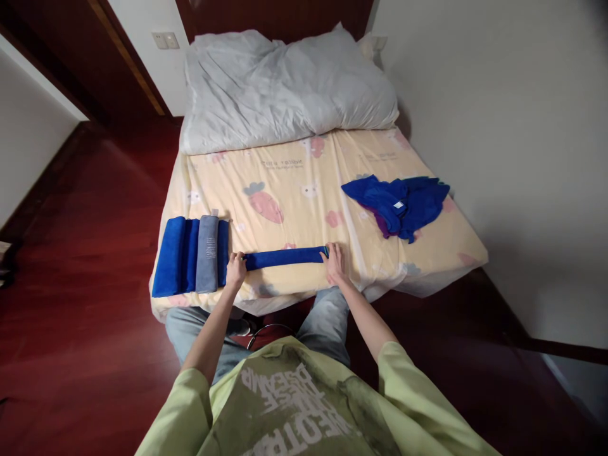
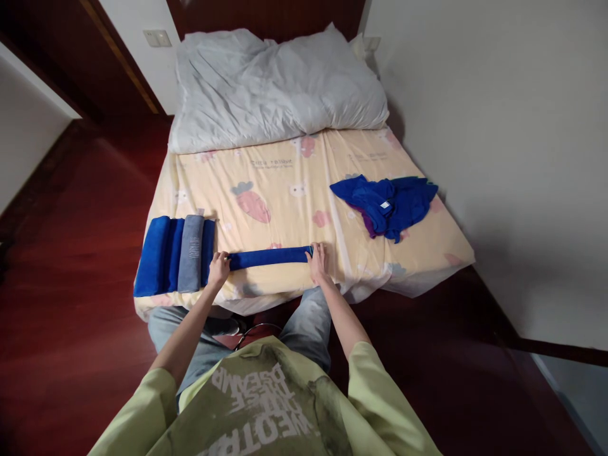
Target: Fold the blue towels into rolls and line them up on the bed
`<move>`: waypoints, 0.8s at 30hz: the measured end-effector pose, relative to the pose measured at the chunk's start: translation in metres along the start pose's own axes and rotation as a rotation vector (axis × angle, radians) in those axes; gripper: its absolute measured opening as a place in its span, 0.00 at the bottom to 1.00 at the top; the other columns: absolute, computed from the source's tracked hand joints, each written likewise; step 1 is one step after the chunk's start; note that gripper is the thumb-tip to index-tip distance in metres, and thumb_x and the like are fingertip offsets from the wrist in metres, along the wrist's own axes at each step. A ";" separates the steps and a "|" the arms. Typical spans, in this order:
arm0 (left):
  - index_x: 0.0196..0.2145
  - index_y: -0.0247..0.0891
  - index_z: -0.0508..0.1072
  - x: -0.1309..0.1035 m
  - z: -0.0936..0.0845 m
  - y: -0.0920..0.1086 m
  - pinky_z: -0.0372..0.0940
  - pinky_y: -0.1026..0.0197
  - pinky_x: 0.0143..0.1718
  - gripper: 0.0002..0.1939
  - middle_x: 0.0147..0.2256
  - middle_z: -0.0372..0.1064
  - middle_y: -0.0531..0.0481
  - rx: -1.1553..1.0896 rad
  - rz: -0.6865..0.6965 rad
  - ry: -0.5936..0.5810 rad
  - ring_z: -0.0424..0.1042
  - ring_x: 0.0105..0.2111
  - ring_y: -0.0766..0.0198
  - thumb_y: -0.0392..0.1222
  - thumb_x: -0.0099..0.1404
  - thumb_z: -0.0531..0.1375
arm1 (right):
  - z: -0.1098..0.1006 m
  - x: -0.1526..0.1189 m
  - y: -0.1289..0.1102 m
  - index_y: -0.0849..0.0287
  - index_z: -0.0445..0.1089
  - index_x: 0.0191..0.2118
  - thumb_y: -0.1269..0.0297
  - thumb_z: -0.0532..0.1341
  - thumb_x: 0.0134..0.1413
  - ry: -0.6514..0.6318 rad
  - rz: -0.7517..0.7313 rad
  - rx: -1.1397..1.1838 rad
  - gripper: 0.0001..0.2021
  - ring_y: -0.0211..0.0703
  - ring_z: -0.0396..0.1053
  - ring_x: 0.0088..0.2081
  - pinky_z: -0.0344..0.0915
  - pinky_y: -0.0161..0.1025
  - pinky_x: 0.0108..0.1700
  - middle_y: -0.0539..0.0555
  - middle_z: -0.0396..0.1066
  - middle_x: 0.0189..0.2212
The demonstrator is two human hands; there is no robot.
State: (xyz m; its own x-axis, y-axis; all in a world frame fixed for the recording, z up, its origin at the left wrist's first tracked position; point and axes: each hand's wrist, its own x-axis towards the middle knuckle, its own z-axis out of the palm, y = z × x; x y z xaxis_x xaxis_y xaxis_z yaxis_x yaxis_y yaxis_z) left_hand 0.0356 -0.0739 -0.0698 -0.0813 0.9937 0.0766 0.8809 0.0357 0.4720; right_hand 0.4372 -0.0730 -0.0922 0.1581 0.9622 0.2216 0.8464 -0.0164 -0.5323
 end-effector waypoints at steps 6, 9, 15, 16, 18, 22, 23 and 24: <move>0.47 0.37 0.75 -0.010 -0.001 -0.006 0.66 0.46 0.57 0.16 0.54 0.70 0.37 0.077 0.380 -0.071 0.69 0.55 0.48 0.31 0.69 0.50 | -0.023 -0.007 -0.003 0.58 0.69 0.62 0.72 0.59 0.58 -0.366 -0.439 -0.136 0.25 0.55 0.65 0.57 0.59 0.52 0.63 0.62 0.69 0.56; 0.51 0.36 0.74 -0.014 -0.002 -0.010 0.65 0.47 0.59 0.15 0.52 0.72 0.38 0.044 0.492 -0.142 0.70 0.55 0.49 0.36 0.70 0.53 | -0.024 -0.011 0.000 0.58 0.71 0.60 0.70 0.55 0.63 -0.346 -0.439 -0.159 0.22 0.55 0.66 0.58 0.59 0.52 0.64 0.61 0.71 0.55; 0.53 0.38 0.73 -0.014 -0.009 -0.008 0.64 0.46 0.60 0.19 0.53 0.71 0.37 0.127 0.499 -0.237 0.69 0.56 0.47 0.33 0.66 0.57 | -0.021 -0.011 0.005 0.62 0.70 0.61 0.69 0.56 0.63 -0.388 -0.502 -0.238 0.22 0.59 0.65 0.58 0.59 0.54 0.63 0.65 0.70 0.57; 0.53 0.38 0.73 -0.013 -0.010 -0.006 0.64 0.46 0.59 0.19 0.52 0.71 0.37 0.150 0.496 -0.253 0.70 0.55 0.48 0.31 0.66 0.56 | -0.021 -0.010 0.005 0.63 0.70 0.61 0.71 0.56 0.62 -0.401 -0.514 -0.255 0.22 0.59 0.65 0.58 0.59 0.54 0.63 0.65 0.70 0.56; 0.51 0.38 0.73 -0.011 -0.013 -0.003 0.65 0.46 0.57 0.18 0.50 0.72 0.37 0.181 0.501 -0.274 0.71 0.53 0.48 0.29 0.66 0.54 | -0.022 -0.007 0.004 0.63 0.70 0.60 0.73 0.57 0.59 -0.417 -0.528 -0.278 0.23 0.60 0.65 0.57 0.60 0.54 0.62 0.66 0.70 0.56; 0.47 0.37 0.74 -0.009 -0.022 0.001 0.65 0.49 0.54 0.14 0.46 0.72 0.38 0.224 0.526 -0.286 0.72 0.49 0.49 0.29 0.68 0.54 | -0.024 0.001 -0.001 0.62 0.73 0.55 0.78 0.57 0.54 -0.428 -0.553 -0.336 0.22 0.59 0.67 0.55 0.62 0.53 0.60 0.65 0.72 0.52; 0.46 0.38 0.74 -0.010 -0.025 0.002 0.65 0.50 0.53 0.13 0.46 0.72 0.38 0.239 0.537 -0.291 0.72 0.48 0.50 0.29 0.68 0.54 | -0.025 0.004 -0.003 0.61 0.74 0.53 0.78 0.57 0.54 -0.429 -0.566 -0.359 0.21 0.59 0.67 0.54 0.63 0.52 0.59 0.65 0.73 0.51; 0.46 0.38 0.74 -0.011 -0.029 0.002 0.65 0.51 0.52 0.13 0.46 0.72 0.39 0.248 0.549 -0.294 0.72 0.47 0.51 0.30 0.69 0.54 | -0.026 0.006 -0.004 0.61 0.74 0.51 0.78 0.56 0.55 -0.426 -0.579 -0.379 0.20 0.58 0.68 0.53 0.64 0.51 0.58 0.65 0.73 0.50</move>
State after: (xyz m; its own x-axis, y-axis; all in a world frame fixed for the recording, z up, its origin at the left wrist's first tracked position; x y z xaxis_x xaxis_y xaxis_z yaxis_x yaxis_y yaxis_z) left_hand 0.0252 -0.0878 -0.0443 0.5088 0.8608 -0.0112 0.8422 -0.4950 0.2140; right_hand 0.4479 -0.0738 -0.0674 -0.5003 0.8658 0.0062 0.8613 0.4983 -0.0992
